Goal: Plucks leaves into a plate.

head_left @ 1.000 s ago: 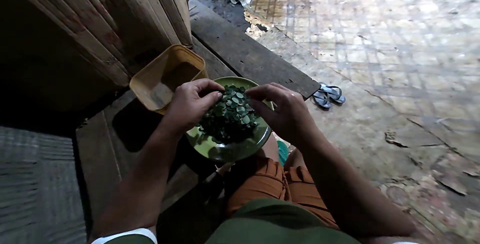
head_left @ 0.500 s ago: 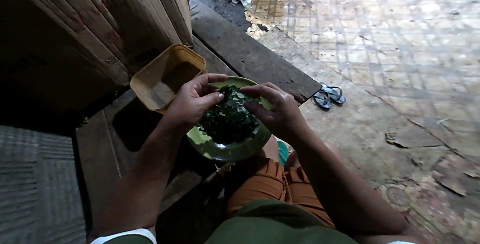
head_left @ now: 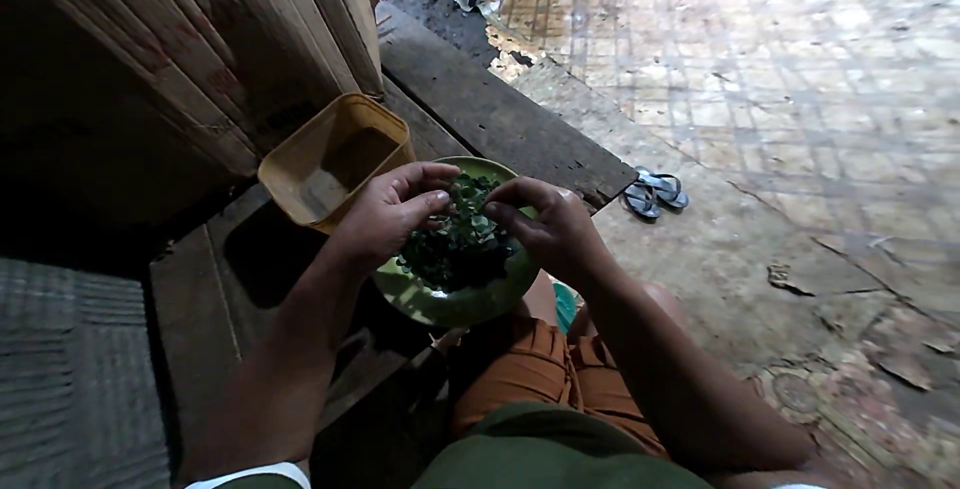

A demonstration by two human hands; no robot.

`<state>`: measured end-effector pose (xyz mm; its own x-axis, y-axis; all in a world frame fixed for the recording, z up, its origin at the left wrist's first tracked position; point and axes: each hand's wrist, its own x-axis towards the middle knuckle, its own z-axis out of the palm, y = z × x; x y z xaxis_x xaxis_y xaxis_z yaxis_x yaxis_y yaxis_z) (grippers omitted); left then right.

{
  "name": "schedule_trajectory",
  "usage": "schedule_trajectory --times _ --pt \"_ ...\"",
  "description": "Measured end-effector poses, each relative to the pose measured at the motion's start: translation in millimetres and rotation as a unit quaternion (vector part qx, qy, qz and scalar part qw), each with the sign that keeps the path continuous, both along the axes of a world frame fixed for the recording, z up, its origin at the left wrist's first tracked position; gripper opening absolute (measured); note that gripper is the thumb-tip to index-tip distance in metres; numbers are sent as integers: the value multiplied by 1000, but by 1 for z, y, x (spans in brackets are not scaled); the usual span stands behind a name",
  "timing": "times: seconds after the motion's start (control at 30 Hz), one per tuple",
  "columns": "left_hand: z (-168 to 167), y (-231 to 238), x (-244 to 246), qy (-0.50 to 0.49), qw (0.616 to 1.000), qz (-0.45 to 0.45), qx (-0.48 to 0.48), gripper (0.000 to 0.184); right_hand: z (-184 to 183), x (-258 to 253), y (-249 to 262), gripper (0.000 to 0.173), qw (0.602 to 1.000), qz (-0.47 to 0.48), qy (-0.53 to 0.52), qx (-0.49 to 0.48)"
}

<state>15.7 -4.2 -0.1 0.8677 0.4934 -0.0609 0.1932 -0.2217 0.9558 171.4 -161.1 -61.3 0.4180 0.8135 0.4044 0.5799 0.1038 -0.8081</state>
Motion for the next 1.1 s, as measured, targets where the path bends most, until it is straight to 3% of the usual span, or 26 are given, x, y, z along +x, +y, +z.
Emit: schedule_trajectory --times 0.1,0.17,0.37,0.57,0.8,0.97,1.1 --pt "-3 5 -4 16 989 -11 147 22 4 3 -3 12 1000 3 13 -12" --pt "-4 4 -4 4 983 -13 184 24 7 3 -3 12 999 5 24 -22" --pt "-9 -10 1 -29 990 -64 119 42 7 1 -1 11 999 34 27 -15" --pt "-14 -10 5 -53 992 -26 111 9 11 5 -4 15 998 50 42 -24" --pt "-14 -11 7 -58 998 6 30 8 10 5 -6 22 980 69 185 -22" --pt "-14 -12 7 -62 998 1 6 9 9 5 -2 10 983 56 176 7" --pt "-12 -14 5 -59 997 -32 -47 15 10 2 3 11 991 36 130 4"
